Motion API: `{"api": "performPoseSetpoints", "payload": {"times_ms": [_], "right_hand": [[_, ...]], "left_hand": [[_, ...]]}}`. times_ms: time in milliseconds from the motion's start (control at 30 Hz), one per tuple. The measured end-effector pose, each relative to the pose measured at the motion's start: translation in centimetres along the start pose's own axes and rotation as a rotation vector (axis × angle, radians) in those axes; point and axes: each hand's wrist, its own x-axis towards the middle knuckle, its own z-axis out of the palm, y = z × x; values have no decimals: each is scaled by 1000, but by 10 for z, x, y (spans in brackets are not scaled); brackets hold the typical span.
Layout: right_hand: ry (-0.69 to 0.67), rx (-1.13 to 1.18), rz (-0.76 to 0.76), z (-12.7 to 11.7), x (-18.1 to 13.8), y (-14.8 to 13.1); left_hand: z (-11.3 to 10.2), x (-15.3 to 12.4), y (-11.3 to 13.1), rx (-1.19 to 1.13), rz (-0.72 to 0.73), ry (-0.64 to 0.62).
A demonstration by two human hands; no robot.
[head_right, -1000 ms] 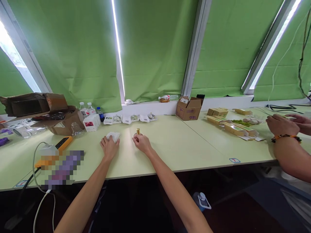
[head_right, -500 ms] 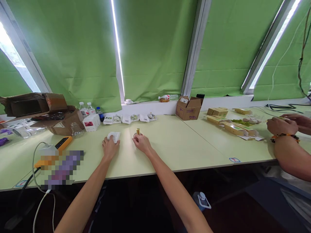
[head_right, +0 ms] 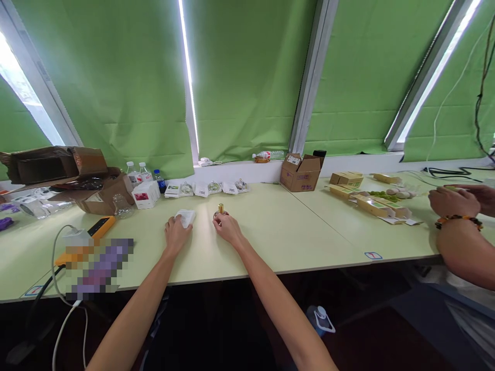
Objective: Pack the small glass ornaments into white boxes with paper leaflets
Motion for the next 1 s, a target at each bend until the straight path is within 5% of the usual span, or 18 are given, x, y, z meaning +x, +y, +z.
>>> {"api": "performPoseSetpoints", "payload": {"times_ms": [1000], "right_hand": [[-68, 7, -2, 0, -1, 0]], "left_hand": [[-3, -1, 3, -86, -6, -11]]}}
